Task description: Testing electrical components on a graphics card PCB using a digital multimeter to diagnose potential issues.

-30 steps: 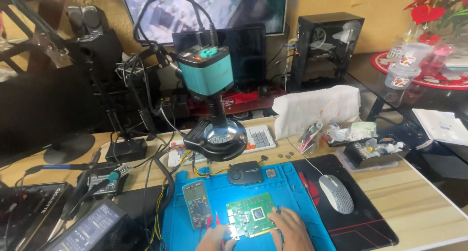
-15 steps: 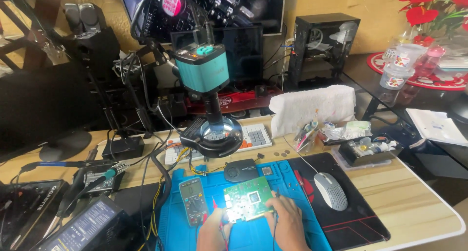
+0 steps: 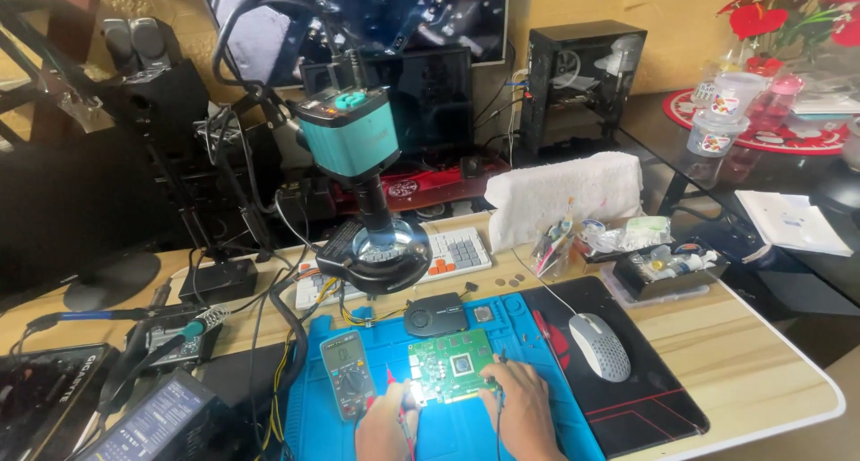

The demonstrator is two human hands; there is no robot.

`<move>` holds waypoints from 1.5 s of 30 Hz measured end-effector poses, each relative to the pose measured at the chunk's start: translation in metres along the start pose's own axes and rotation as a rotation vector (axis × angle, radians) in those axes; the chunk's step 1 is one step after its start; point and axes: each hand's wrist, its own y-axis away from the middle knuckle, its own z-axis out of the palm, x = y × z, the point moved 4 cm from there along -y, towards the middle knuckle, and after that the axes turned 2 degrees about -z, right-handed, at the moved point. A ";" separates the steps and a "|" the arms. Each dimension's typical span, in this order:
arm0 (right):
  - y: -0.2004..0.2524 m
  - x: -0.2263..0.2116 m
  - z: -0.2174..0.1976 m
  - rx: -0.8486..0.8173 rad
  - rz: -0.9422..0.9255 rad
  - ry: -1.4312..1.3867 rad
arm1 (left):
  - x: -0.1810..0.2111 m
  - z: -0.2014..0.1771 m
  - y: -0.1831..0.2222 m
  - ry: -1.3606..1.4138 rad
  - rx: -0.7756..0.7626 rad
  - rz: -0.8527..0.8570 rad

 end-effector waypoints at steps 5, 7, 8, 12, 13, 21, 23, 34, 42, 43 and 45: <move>-0.003 0.013 -0.001 0.049 -0.010 -0.117 | -0.009 0.006 0.001 0.123 0.204 0.211; -0.007 0.018 0.002 0.144 -0.136 -0.108 | -0.011 0.010 -0.005 0.122 0.256 0.302; -0.002 0.021 0.004 0.258 -0.274 -0.101 | -0.015 0.016 -0.004 0.122 0.324 0.410; 0.008 0.006 -0.004 0.223 -0.115 -0.154 | 0.015 -0.030 0.053 0.228 0.277 0.402; 0.010 0.008 -0.003 0.221 -0.159 -0.161 | 0.009 -0.023 0.050 0.244 0.271 0.419; 0.011 0.009 -0.001 0.199 -0.236 -0.151 | -0.016 -0.029 0.077 0.187 0.237 0.299; 0.016 -0.001 -0.007 0.216 -0.262 -0.123 | -0.021 -0.040 0.086 0.132 0.062 0.224; -0.050 -0.238 -0.212 0.296 -0.535 -0.449 | 0.064 -0.344 0.124 0.455 0.991 1.039; -0.111 -0.301 -0.212 -0.044 -0.424 -0.693 | 0.121 -0.446 0.015 0.138 0.974 1.173; -0.111 -0.302 -0.211 -0.030 -0.492 -0.689 | 0.125 -0.450 0.005 0.096 0.988 1.176; -0.111 -0.298 -0.205 -0.031 -0.537 -0.682 | 0.128 -0.450 -0.016 0.064 0.979 1.166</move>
